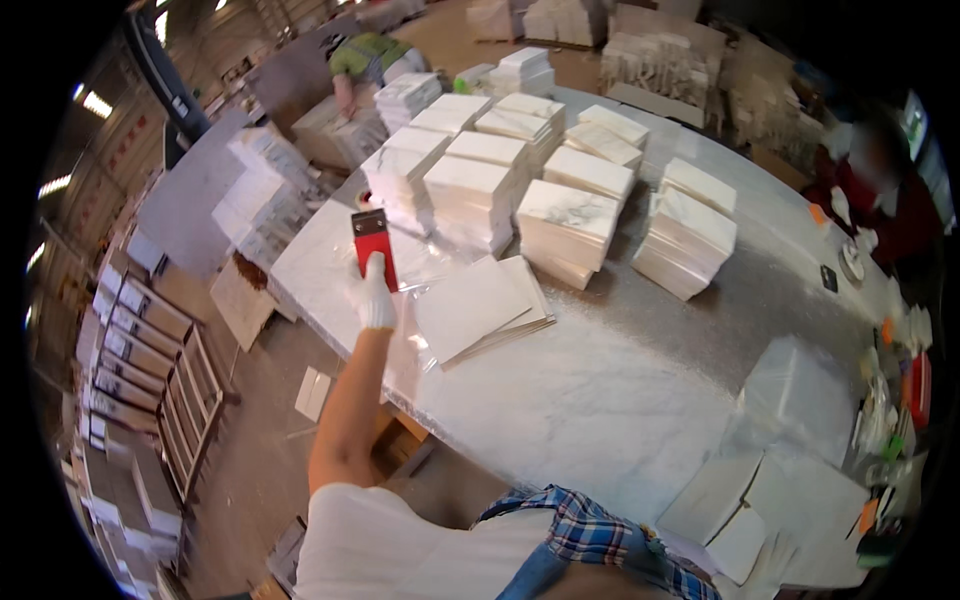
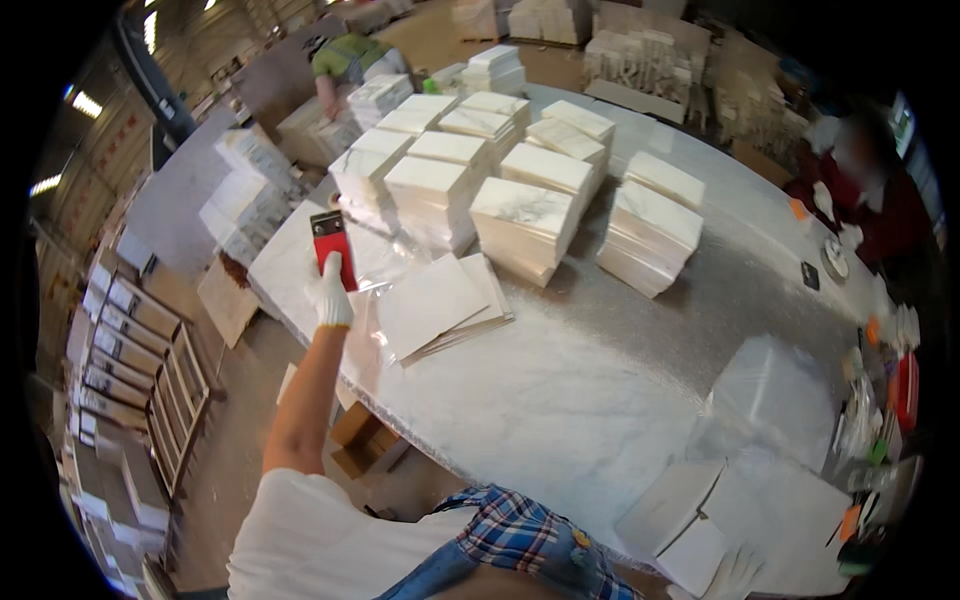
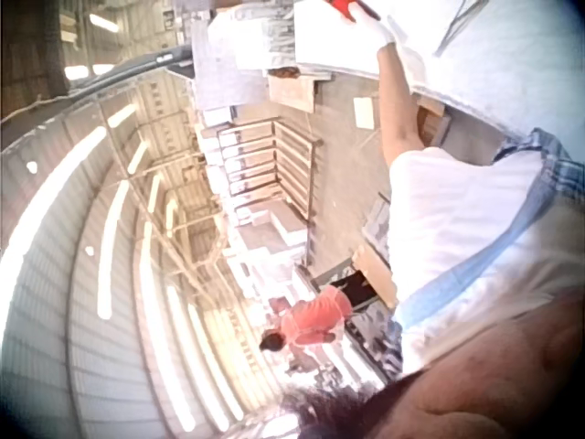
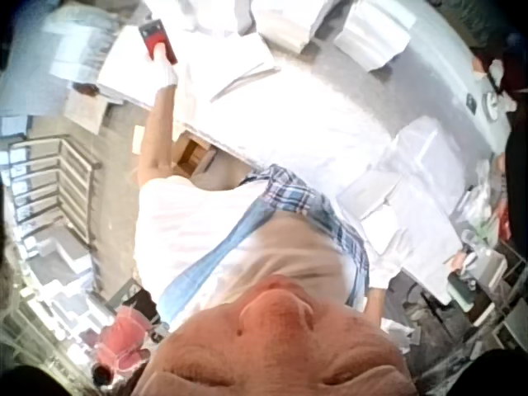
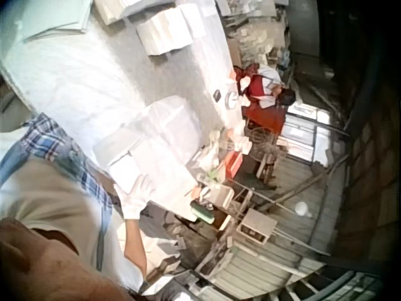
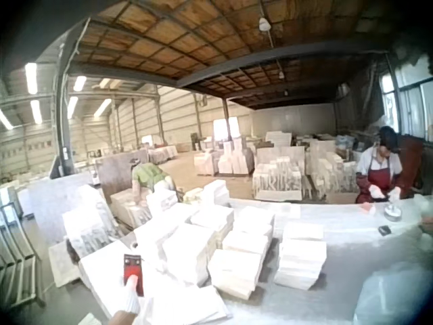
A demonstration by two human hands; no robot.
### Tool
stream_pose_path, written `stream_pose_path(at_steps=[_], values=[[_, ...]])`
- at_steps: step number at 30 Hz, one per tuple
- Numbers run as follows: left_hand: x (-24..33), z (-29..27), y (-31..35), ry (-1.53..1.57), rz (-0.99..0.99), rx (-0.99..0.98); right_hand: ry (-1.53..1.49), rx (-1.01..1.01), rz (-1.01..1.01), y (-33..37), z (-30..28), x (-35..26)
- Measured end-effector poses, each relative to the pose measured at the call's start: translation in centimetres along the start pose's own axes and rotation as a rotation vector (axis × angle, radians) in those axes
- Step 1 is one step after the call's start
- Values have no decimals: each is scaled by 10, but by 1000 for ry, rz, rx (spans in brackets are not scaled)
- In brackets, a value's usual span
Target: The person wraps individual white ceramic tiles in plastic film, seals them with tape, and places them into a cardboard box. The person repeats this process for multiple tiles, stacking the wrapped units and organizing them on the table.
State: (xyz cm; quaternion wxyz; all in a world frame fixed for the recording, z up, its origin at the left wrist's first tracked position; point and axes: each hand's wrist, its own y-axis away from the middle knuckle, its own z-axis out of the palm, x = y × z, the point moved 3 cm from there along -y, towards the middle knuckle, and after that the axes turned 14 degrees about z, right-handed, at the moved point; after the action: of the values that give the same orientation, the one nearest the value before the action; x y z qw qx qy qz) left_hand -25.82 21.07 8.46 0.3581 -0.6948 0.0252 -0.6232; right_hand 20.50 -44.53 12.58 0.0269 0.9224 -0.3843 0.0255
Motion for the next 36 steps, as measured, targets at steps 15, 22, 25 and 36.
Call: stream_pose_path(at_steps=[15, 22, 25, 36], values=[[384, 203, 391, 714, -461, -1730, -242, 233, -5, 11, -18, 17], [417, 214, 462, 581, -328, -2029, -302, 345, -16, 19, -27, 20], [415, 217, 469, 480, -175, -2093, -361, 390, 0, 24, -24, 23], [401, 221, 480, 493, -87, -2097, -1462, 147, 294, 12, -23, 45]])
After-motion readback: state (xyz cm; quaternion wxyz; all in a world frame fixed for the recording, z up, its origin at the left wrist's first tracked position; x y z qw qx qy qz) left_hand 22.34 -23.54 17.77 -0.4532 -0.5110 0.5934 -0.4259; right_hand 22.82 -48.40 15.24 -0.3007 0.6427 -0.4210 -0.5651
